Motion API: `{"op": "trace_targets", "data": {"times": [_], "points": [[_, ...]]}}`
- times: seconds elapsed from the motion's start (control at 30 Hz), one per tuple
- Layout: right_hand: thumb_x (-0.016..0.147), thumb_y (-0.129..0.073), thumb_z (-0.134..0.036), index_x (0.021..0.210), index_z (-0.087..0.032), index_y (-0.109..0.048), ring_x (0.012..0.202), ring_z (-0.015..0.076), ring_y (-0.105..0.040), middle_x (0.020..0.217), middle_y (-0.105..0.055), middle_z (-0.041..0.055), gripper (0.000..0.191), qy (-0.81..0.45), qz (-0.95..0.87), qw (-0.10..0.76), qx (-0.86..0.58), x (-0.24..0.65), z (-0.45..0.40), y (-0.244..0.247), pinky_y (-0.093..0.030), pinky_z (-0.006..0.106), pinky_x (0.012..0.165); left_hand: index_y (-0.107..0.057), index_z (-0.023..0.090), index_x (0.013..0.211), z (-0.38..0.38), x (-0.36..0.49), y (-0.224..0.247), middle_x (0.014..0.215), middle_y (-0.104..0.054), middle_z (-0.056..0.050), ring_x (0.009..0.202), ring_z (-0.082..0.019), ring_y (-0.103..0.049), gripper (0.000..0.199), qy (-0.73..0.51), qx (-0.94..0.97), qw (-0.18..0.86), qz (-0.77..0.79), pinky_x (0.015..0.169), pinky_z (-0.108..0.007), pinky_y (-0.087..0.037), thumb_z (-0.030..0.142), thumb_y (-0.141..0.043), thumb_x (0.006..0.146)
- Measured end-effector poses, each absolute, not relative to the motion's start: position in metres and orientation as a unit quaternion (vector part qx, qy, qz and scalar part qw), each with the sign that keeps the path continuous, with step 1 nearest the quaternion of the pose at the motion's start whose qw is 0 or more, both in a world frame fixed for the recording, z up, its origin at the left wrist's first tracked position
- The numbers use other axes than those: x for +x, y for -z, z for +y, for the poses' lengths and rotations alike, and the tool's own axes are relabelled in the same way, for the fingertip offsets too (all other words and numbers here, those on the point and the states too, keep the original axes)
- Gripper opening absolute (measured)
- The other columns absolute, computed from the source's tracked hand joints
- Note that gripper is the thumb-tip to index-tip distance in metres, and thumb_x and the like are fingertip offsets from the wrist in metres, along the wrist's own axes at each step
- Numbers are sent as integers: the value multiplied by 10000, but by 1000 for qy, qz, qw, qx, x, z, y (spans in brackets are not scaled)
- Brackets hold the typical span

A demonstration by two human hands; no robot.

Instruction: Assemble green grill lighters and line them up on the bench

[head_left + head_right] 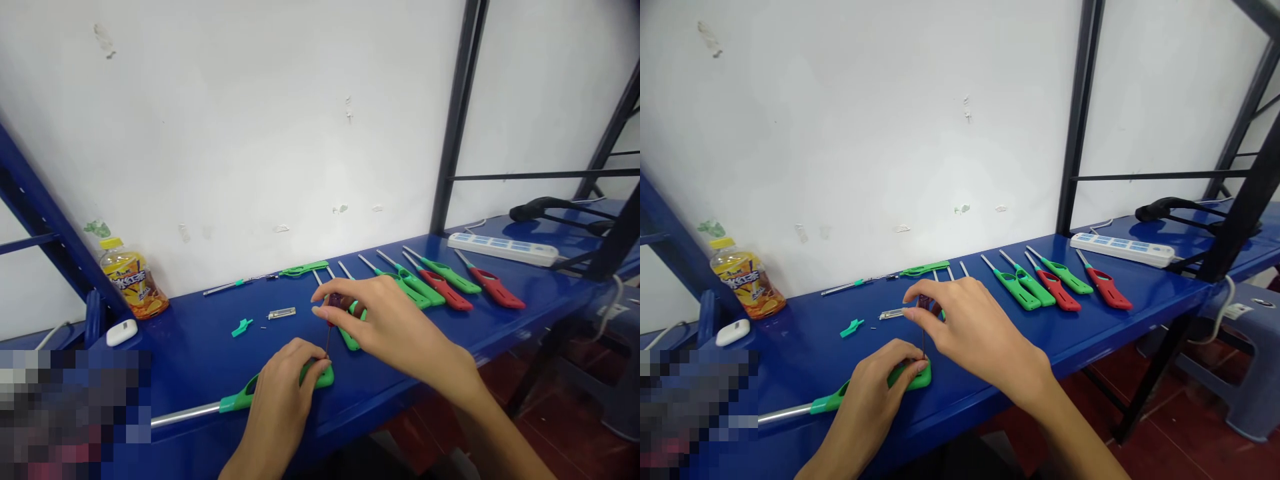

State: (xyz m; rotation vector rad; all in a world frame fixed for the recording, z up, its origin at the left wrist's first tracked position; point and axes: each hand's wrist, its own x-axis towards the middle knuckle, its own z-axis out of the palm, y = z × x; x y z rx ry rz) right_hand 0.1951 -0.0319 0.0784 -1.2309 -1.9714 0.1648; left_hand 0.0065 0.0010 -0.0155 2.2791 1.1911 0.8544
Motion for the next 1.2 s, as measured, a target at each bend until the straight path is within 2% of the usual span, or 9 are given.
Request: {"op": "trace_targets", "data": {"times": [0.17, 0.37, 0.63, 0.8, 1.2], "points": [[1036, -609, -330, 1170, -270, -737, 805, 156, -727, 952, -808, -43, 195, -42, -776, 404, -483, 189, -27, -74, -472, 278, 725, -661, 233, 922, -2, 9, 16, 953, -705, -14, 911, -232, -663, 183, -285, 831, 203, 432, 828, -351, -446, 236, -514, 1031], [1025, -618, -320, 1179, -282, -738, 840, 163, -737, 937, -801, -39, 199, -37, -764, 419, -490, 188, -22, -72, -487, 276, 712, -613, 221, 914, -5, 14, 16, 903, -669, -9, 884, -232, -643, 193, -266, 846, 178, 426, 841, -367, -449, 213, -477, 1050], [1027, -602, -319, 1202, -266, -743, 822, 176, -742, 924, -802, -15, 231, -34, -757, 427, -493, 190, -20, -71, -510, 280, 701, -646, 225, 940, -4, 13, 18, 1015, -710, -21, 965, -265, -616, 158, -277, 866, 113, 401, 902, -436, -441, 190, -530, 1040], [1032, -598, -321, 1224, -256, -738, 828, 178, -742, 913, -800, -10, 247, -28, -762, 426, -486, 192, -22, -72, -515, 281, 713, -647, 225, 945, -6, 12, 20, 999, -717, -17, 936, -256, -622, 163, -294, 875, 80, 377, 861, -421, -440, 192, -523, 1047], [1039, -576, -325, 1200, -270, -734, 754, 180, -734, 936, -804, -13, 232, -26, -771, 397, -497, 191, -23, -73, -488, 310, 721, -606, 226, 895, -6, 13, 17, 948, -691, -19, 886, -226, -640, 205, -282, 865, 149, 389, 875, -379, -461, 192, -470, 1044]]}}
